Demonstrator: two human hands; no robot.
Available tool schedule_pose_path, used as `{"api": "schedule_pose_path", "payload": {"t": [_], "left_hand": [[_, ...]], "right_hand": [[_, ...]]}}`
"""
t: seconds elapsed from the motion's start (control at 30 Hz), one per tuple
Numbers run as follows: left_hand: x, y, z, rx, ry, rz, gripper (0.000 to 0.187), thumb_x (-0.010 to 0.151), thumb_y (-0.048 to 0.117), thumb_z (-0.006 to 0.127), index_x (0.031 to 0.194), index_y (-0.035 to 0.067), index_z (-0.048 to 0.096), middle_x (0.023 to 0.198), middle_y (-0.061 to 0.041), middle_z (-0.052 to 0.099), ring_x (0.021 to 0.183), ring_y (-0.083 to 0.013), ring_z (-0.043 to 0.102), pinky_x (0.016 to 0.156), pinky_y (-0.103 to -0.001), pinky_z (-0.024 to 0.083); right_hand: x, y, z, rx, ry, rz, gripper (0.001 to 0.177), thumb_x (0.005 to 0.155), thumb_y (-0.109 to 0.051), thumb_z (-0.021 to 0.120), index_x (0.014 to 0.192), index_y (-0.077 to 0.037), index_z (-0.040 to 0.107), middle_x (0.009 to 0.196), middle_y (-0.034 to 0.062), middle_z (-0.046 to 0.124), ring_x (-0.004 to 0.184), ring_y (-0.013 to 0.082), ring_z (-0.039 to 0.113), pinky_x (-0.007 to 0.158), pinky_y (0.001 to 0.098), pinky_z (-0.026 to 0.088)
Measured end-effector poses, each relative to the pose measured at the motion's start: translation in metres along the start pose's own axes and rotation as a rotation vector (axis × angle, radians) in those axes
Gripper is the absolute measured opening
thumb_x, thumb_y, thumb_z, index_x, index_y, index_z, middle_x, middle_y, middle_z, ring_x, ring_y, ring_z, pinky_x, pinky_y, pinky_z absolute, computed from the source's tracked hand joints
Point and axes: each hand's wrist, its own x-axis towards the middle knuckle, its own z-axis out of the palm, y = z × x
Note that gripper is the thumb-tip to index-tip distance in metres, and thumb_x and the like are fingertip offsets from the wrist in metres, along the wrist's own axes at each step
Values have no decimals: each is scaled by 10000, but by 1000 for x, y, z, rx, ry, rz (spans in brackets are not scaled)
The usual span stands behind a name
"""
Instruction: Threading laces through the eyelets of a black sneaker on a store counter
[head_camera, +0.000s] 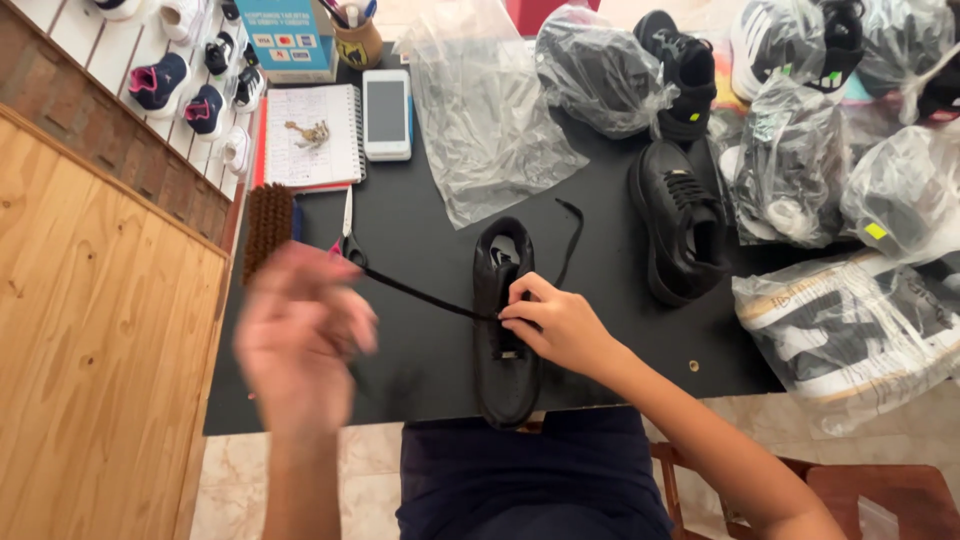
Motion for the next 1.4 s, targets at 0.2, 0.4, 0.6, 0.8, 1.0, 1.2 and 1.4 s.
{"api": "schedule_pose_path", "payload": {"t": [0.2,0.4,0.6,0.8,1.0,1.2,1.4], "left_hand": [[15,-1,-12,576,56,277,827,1004,-32,614,1618,221,121,1703,-278,344,963,-255,655,869,-330,545],[-55,-84,22,966,-390,24,289,864,122,744,1114,118,600,1486,-116,564,1064,-205,700,818,-313,582],[-81,-110,30,958,-237,538,260,1004,18,596,1258,19,649,1136,-109,760,948,-213,779,830,-292,617],[-83,-127,3,877,-201,651,376,926,-199,474,1219,-57,662,1179,-158,746,949,-191,796,885,-265,660],[-80,-118,7,831,-171,772,168,1011,2,590,1141,-65,673,1099,-197,759,964,-257,803,836,-283,695],[-118,-57,26,897,-46,449,320,962,323,625,1198,118,692,1030,-9,789,698,-53,706,717,-187,559],[-101,-40,32,837,-354,669,388,898,-16,791,1234,-100,615,1190,-275,722,983,-249,820,830,-257,724]], "right_hand": [[18,-17,-19,656,-252,254,86,976,-146,669,979,-69,708,998,39,733,745,86,658,655,222,507],[21,-54,-46,800,-304,354,153,999,-159,626,895,-80,706,789,14,738,637,54,567,583,220,440],[9,-106,-95,762,-287,209,315,1009,-281,598,806,-74,720,680,0,652,463,67,466,454,235,383],[-19,-137,-116,982,-184,81,377,1050,-352,578,873,-31,667,698,98,710,415,98,478,413,231,435],[-33,-139,-110,1028,-43,3,273,1071,-245,580,1010,6,667,599,106,676,408,143,539,437,260,537],[-30,-135,-97,858,-73,238,206,1008,-177,590,1039,-33,733,642,72,759,362,98,521,365,198,459],[-12,-147,-105,828,-218,214,200,971,-196,647,874,-52,746,707,33,794,409,67,535,370,210,420]]}}
